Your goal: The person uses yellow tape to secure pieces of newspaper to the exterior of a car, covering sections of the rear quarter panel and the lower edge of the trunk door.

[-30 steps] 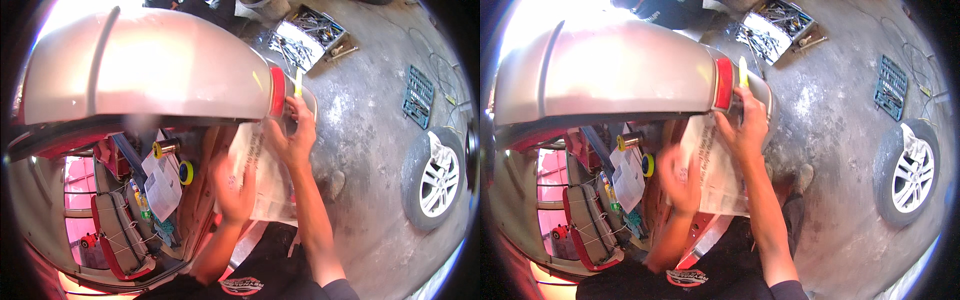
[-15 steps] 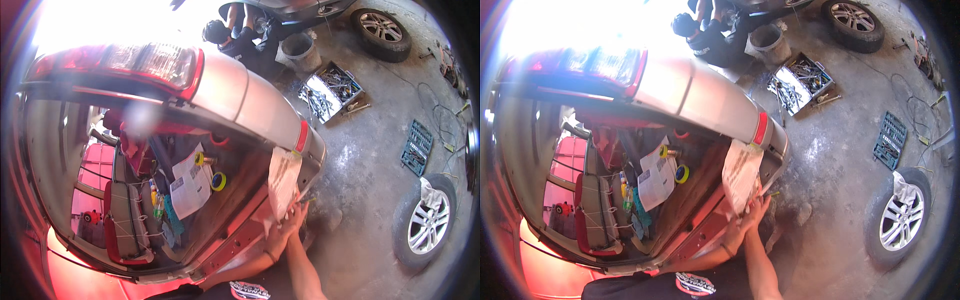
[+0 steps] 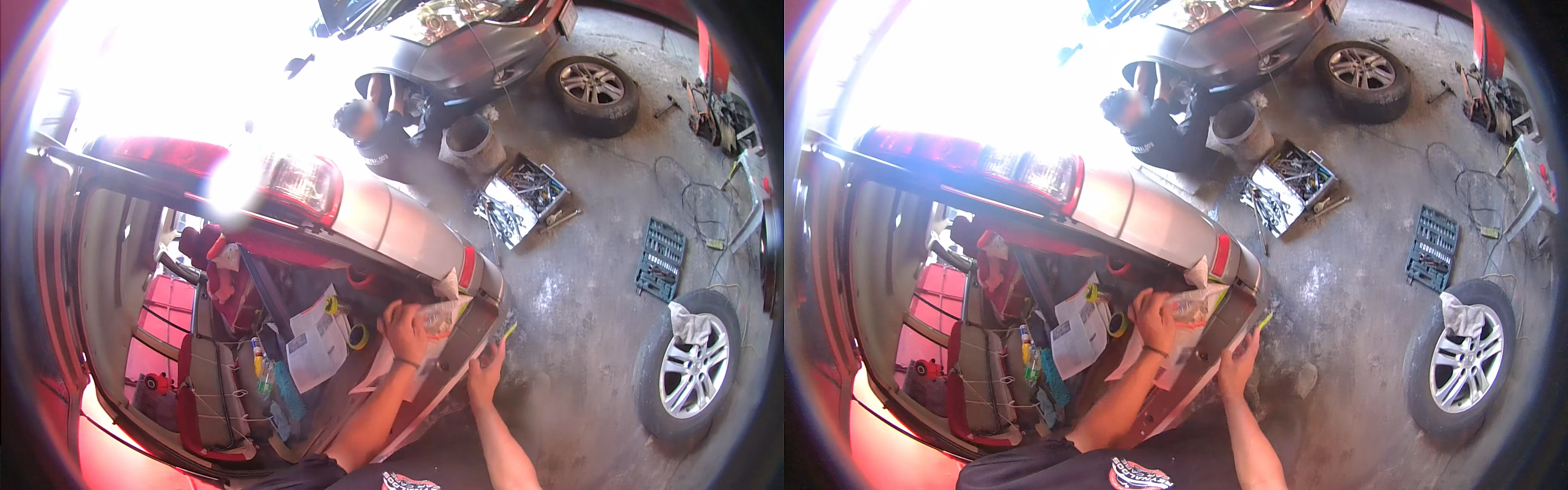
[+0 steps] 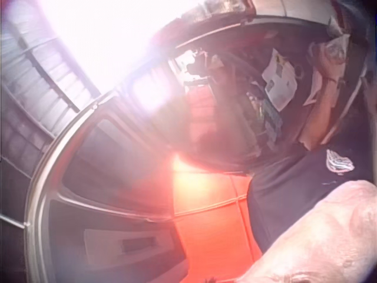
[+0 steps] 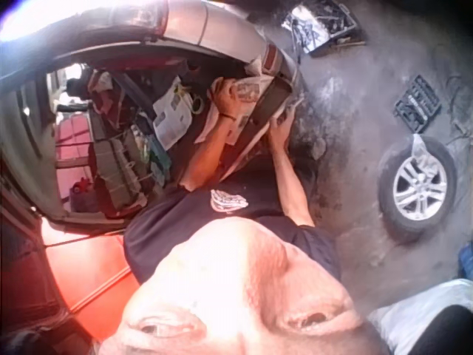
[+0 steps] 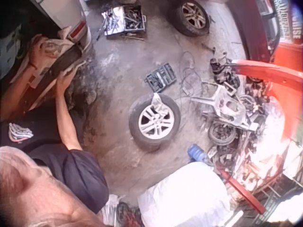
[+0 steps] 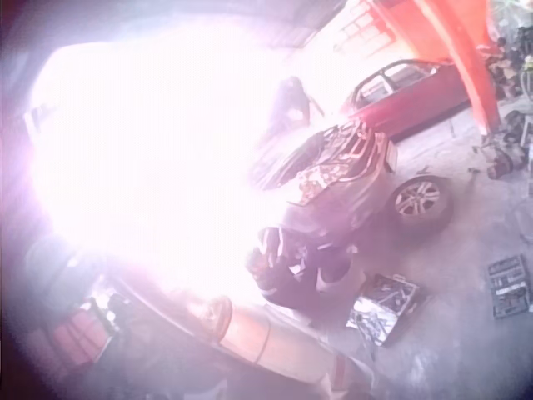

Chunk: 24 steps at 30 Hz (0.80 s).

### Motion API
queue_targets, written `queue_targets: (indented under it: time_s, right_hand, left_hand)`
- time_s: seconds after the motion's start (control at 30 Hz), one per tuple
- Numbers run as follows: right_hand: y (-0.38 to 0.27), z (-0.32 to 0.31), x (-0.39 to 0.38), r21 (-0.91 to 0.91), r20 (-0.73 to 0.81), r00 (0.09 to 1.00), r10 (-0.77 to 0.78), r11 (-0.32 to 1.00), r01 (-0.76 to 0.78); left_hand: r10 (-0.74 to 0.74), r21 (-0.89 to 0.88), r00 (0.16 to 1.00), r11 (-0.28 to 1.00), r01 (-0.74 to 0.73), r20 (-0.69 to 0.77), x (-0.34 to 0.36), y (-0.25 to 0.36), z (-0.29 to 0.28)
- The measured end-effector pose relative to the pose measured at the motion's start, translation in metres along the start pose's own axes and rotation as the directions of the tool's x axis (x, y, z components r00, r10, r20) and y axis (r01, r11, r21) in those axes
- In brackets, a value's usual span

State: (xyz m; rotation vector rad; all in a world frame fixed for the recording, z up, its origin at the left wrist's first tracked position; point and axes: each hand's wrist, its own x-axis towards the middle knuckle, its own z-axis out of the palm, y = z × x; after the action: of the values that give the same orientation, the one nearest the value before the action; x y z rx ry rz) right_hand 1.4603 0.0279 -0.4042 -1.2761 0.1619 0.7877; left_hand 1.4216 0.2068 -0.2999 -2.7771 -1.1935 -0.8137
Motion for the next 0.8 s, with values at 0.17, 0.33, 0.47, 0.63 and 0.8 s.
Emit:
queue_targets:
  time_s: [0.17,0.33,0.47,0.63,0.8]
  right_hand:
    - [-0.051,0.025,0.039,-0.229,0.115,0.948,-0.298,0.920,0.317]
    - [-0.080,0.070,0.039,0.086,0.168,0.920,-0.355,0.935,0.345]
    - [-0.062,0.076,0.046,0.150,0.202,0.943,-0.263,0.960,0.236]
    - [-0.057,0.048,0.039,0.204,0.083,0.952,-0.294,0.940,0.273]
    - [-0.036,0.037,0.060,-0.050,0.053,0.875,-0.481,0.874,0.484]
  left_hand:
    - [0.118,-0.014,0.993,0.993,-0.118,0.023,0.037,0.000,0.013]
    - [0.246,0.007,0.953,0.968,-0.251,0.179,0.061,0.031,-0.006]
    - [0.368,0.013,0.919,0.928,-0.373,0.141,0.060,0.045,0.018]
    - [0.460,-0.121,0.864,0.888,-0.444,0.206,0.057,0.050,0.001]
    - [0.265,-0.171,0.949,0.956,-0.237,0.169,0.026,0.009,-0.012]
